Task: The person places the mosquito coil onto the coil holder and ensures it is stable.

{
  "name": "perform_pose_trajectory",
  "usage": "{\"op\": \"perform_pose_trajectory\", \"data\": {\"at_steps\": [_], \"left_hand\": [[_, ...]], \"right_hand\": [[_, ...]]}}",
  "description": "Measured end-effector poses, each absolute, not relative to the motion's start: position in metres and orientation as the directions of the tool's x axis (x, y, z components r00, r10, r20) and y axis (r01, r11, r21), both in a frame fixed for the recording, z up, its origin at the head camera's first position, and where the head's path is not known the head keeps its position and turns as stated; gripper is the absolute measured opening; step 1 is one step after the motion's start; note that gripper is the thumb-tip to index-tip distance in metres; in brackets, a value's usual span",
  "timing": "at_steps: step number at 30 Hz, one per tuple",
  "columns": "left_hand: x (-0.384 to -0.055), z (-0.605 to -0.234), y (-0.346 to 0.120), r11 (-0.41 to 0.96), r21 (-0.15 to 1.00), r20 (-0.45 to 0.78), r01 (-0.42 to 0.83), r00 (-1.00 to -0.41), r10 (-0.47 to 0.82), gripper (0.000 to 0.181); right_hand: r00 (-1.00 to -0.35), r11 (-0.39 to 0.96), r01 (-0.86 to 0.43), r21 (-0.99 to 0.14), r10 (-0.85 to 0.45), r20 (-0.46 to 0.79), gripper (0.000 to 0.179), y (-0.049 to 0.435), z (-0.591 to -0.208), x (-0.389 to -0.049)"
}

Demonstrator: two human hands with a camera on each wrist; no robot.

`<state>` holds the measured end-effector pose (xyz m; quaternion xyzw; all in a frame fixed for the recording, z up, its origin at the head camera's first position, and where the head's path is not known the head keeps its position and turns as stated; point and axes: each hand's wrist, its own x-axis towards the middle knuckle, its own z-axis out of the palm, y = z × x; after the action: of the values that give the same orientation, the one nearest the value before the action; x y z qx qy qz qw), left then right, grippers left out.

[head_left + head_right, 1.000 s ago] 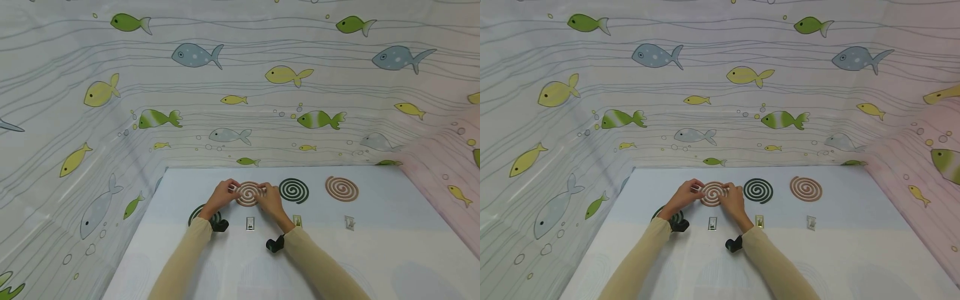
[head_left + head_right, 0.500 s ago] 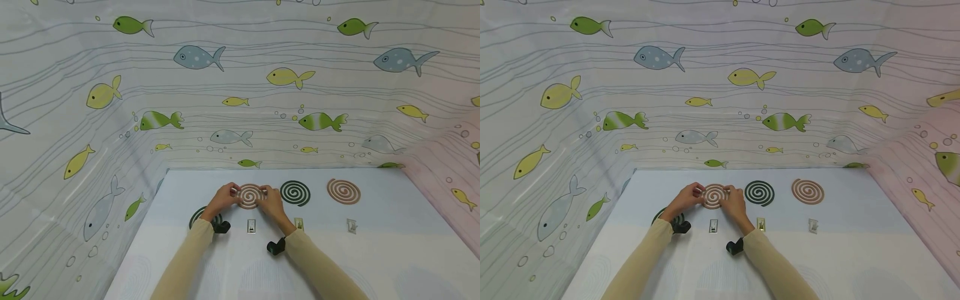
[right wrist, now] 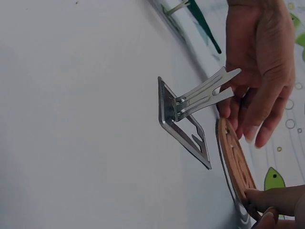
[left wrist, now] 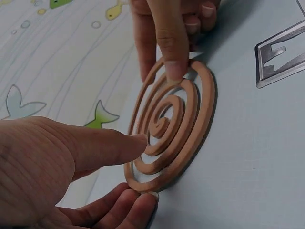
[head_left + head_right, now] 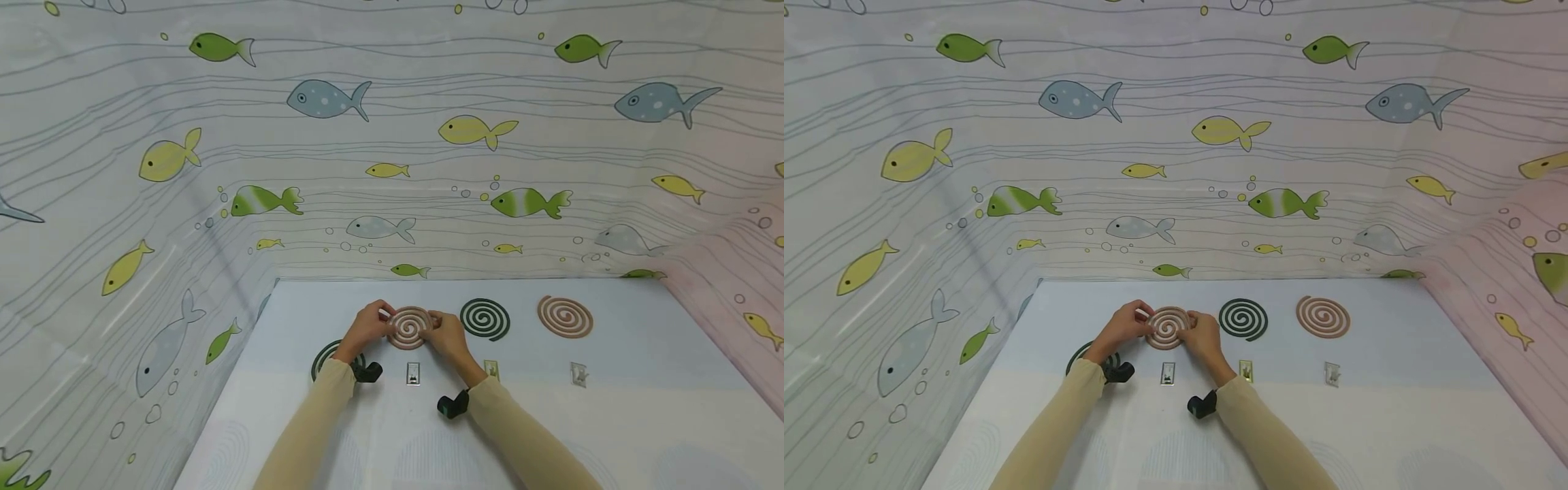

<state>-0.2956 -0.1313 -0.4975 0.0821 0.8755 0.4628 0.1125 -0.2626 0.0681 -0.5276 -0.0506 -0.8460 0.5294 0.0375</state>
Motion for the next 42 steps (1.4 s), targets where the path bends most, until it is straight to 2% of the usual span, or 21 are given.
{"op": "perform_pose_trajectory", "data": {"at_steps": [5,18,28,35,42], "left_hand": [[-0.295,-0.496,-0.132,0.550,0.835,-0.131,0.024,-0.962,0.241,0.036],[-0.292,-0.489,-0.133,0.479,0.878,-0.118,0.005,-0.967,0.225,0.029],[-0.285,-0.485,-0.135,0.294,0.956,-0.116,-0.020,-0.943,0.312,0.025],[-0.277,-0.485,-0.138,0.307,0.951,-0.101,0.017,-0.927,0.361,0.022],[-0.268,-0.489,-0.138,0.328,0.944,-0.117,0.041,-0.888,0.445,0.019]], "right_hand": [[-0.995,0.443,0.012,-0.896,0.097,0.034,0.057,0.069,-0.528,-0.262],[-1.000,0.205,0.008,-0.979,0.011,-0.006,0.068,0.076,-0.521,-0.257],[-1.000,0.128,0.014,-0.992,0.006,-0.013,0.063,0.078,-0.514,-0.250],[-1.000,0.122,0.001,-0.992,-0.006,-0.001,0.059,0.080,-0.511,-0.244],[-1.000,0.129,-0.026,-0.991,-0.021,0.023,0.047,0.081,-0.509,-0.241]]}}
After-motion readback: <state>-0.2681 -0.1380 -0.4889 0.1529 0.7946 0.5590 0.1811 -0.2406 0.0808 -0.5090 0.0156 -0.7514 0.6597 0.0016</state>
